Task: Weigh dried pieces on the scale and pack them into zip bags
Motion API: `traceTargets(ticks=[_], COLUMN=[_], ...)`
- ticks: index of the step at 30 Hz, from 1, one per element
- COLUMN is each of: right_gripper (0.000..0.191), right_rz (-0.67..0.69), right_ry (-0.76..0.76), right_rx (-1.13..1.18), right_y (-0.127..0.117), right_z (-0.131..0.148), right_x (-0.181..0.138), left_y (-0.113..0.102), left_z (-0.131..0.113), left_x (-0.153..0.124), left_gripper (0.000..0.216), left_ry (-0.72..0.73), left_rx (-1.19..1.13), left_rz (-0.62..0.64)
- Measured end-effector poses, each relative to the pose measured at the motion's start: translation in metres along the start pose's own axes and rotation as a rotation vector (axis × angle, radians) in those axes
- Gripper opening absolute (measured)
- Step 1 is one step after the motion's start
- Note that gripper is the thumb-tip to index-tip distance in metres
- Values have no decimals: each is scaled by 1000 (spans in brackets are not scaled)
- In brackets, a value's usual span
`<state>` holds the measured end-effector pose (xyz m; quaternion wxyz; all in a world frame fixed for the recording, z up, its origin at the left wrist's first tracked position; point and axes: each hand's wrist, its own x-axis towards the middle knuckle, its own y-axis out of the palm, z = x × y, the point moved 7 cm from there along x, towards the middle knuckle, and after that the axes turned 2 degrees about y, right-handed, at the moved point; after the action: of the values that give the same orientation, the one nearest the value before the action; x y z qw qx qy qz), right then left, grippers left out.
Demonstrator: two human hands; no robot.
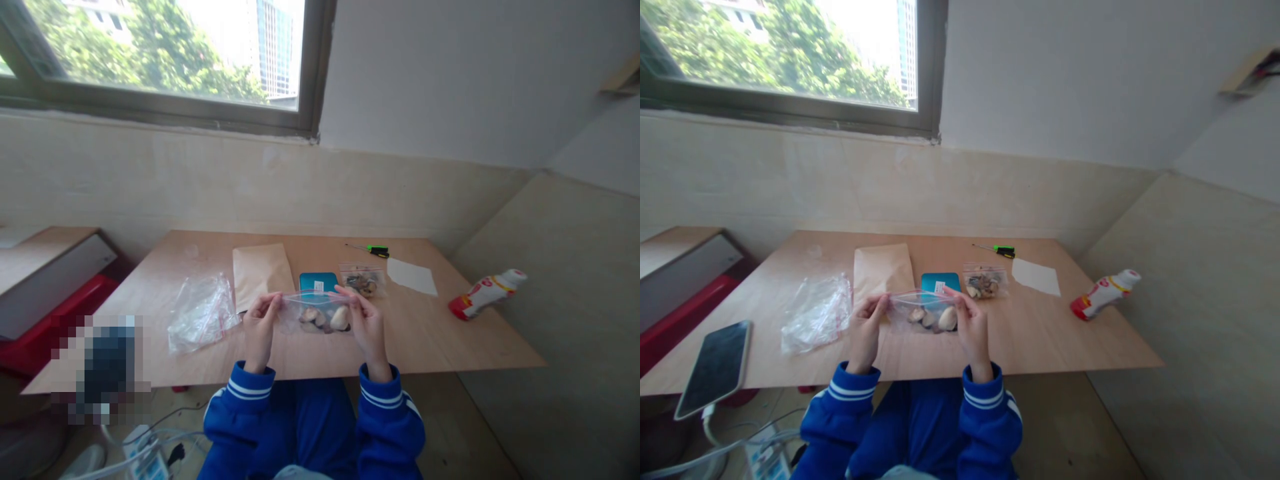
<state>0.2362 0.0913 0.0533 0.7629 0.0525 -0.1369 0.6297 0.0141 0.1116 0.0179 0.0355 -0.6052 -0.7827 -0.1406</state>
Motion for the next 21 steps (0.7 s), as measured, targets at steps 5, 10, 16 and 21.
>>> traceTargets(ticks=[5, 10, 16, 21], right_gripper=[40, 42, 38, 41], right_rz=[-81, -162, -213, -245], right_ry=[-65, -69, -126, -127], right_rx=[-202, -205, -176, -154], right_y=[-10, -17, -16, -14], right_z=[2, 0, 8, 10], right_x=[0, 0, -1, -2], left_y=[0, 5, 10, 11], left_z=[-7, -21, -26, -31], left_x=[4, 8, 7, 4], left_gripper=[26, 25, 24, 28], left_ry=[-15, 53, 136, 183], left_rx=[6, 37, 153, 196], left_rz=[24, 76, 22, -39])
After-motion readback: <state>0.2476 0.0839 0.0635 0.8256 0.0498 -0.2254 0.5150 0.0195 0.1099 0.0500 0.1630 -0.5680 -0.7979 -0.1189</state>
